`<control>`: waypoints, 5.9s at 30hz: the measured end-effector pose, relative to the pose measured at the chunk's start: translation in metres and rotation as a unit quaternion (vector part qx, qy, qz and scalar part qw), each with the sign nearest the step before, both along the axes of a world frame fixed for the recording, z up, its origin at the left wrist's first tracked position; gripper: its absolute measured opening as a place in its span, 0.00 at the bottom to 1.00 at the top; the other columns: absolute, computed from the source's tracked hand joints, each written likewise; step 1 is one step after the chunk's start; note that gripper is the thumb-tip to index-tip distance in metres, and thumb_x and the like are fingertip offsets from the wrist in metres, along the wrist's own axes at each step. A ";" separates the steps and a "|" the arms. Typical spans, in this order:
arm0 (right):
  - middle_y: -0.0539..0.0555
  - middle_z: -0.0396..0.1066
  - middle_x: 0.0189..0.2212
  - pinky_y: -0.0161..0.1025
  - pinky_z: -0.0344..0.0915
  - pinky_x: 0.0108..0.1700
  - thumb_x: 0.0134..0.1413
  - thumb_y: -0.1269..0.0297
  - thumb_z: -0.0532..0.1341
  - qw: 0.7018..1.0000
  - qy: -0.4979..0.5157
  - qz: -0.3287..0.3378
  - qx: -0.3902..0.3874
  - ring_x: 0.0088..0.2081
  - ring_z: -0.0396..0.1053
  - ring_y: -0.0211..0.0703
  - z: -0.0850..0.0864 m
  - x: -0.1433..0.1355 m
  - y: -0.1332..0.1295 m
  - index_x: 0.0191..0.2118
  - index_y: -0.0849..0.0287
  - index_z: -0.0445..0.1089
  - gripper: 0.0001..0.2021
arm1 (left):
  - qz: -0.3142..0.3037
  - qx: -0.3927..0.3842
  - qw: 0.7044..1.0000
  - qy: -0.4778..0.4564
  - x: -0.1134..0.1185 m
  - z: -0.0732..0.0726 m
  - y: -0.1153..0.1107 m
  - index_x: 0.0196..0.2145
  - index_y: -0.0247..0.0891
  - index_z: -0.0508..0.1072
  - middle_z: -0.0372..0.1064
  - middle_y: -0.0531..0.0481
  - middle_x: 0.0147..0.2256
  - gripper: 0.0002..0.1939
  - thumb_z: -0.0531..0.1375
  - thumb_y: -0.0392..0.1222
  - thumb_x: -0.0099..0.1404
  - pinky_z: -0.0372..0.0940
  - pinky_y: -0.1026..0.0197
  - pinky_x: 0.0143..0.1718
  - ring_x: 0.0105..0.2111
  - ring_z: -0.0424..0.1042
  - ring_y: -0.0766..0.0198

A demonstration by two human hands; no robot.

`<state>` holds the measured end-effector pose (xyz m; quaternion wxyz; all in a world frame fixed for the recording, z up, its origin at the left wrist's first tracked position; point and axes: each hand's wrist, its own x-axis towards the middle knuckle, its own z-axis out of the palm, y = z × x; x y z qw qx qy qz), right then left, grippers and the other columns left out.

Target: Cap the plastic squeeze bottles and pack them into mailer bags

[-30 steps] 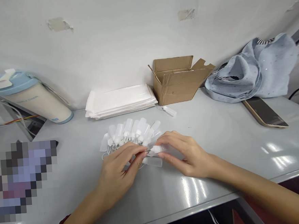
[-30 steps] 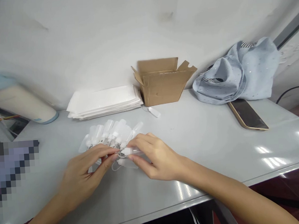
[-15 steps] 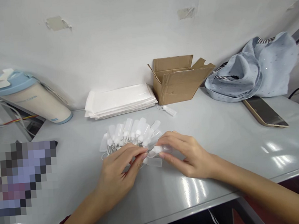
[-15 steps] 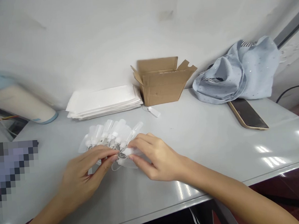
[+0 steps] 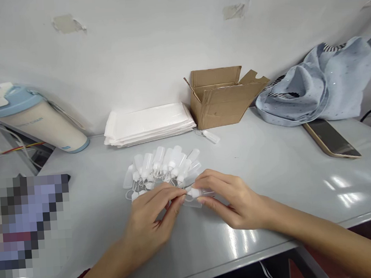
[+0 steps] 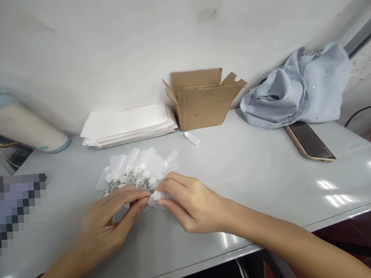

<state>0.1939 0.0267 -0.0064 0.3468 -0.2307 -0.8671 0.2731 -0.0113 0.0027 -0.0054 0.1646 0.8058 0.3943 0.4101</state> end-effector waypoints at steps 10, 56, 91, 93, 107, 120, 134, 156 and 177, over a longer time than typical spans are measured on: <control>0.62 0.69 0.35 0.40 0.69 0.36 0.59 0.74 0.54 1.000 0.009 -0.014 0.023 0.37 0.66 0.43 0.001 0.000 0.004 0.44 0.70 0.64 0.09 | 0.022 -0.030 0.999 0.030 -0.002 0.006 0.002 0.37 0.37 0.72 0.70 0.56 0.27 0.07 0.60 0.30 0.61 0.63 0.70 0.27 0.24 0.66 0.72; 0.61 0.68 0.36 0.41 0.70 0.38 0.60 0.71 0.53 0.999 -0.044 -0.004 0.031 0.38 0.67 0.43 0.002 0.005 0.011 0.45 0.67 0.64 0.09 | 0.028 0.001 0.999 0.040 -0.002 0.001 0.002 0.36 0.40 0.72 0.71 0.55 0.26 0.06 0.58 0.31 0.63 0.66 0.68 0.26 0.24 0.68 0.70; 0.65 0.64 0.52 0.59 0.61 0.50 0.63 0.64 0.50 0.934 -0.195 -0.290 0.071 0.55 0.59 0.58 -0.054 0.041 0.083 0.50 0.58 0.68 0.15 | 0.153 -0.055 0.982 0.092 -0.011 0.009 0.006 0.25 0.38 0.73 0.64 0.58 0.15 0.12 0.55 0.42 0.64 0.56 0.68 0.16 0.14 0.60 0.71; 0.66 0.66 0.50 0.58 0.62 0.50 0.62 0.65 0.50 0.936 -0.188 -0.289 0.072 0.54 0.61 0.58 -0.055 0.042 0.086 0.48 0.61 0.70 0.14 | 0.154 -0.051 0.983 0.090 -0.012 0.009 0.007 0.26 0.38 0.73 0.65 0.58 0.15 0.12 0.55 0.41 0.64 0.56 0.69 0.16 0.15 0.61 0.71; 0.52 0.72 0.32 0.39 0.66 0.36 0.59 0.68 0.56 0.956 -0.002 -0.281 0.079 0.35 0.69 0.43 -0.007 0.030 0.054 0.36 0.57 0.68 0.03 | 0.159 -0.120 0.980 0.021 -0.011 0.011 0.009 0.30 0.38 0.74 0.69 0.56 0.19 0.10 0.56 0.43 0.64 0.58 0.68 0.17 0.18 0.66 0.69; 0.51 0.73 0.33 0.33 0.64 0.33 0.58 0.65 0.59 0.983 0.042 -0.168 -0.067 0.32 0.69 0.36 0.009 0.009 0.015 0.41 0.59 0.69 0.07 | 0.120 -0.175 0.977 0.035 -0.009 0.010 0.008 0.37 0.39 0.73 0.71 0.56 0.22 0.08 0.55 0.42 0.65 0.58 0.68 0.17 0.16 0.65 0.70; 0.50 0.72 0.28 0.33 0.62 0.30 0.58 0.62 0.58 0.969 0.053 -0.187 -0.152 0.30 0.68 0.36 0.010 0.008 0.016 0.38 0.60 0.71 0.08 | 0.100 -0.175 0.979 0.026 -0.010 0.010 0.007 0.46 0.39 0.67 0.72 0.57 0.25 0.11 0.56 0.39 0.64 0.60 0.68 0.21 0.19 0.67 0.71; 0.48 0.69 0.24 0.36 0.62 0.37 0.60 0.60 0.57 0.951 0.101 -0.127 -0.263 0.30 0.68 0.36 0.014 0.007 0.012 0.38 0.59 0.69 0.09 | 0.067 -0.231 0.971 -0.015 -0.004 0.015 0.004 0.30 0.40 0.74 0.70 0.57 0.23 0.07 0.56 0.39 0.64 0.60 0.68 0.21 0.18 0.63 0.72; 0.48 0.67 0.21 0.32 0.59 0.24 0.60 0.61 0.55 0.964 0.066 -0.122 -0.225 0.25 0.67 0.35 0.006 0.002 0.004 0.40 0.61 0.69 0.10 | 0.080 -0.012 0.996 0.048 0.001 0.010 -0.003 0.30 0.40 0.72 0.70 0.57 0.20 0.07 0.56 0.32 0.62 0.59 0.69 0.19 0.17 0.65 0.70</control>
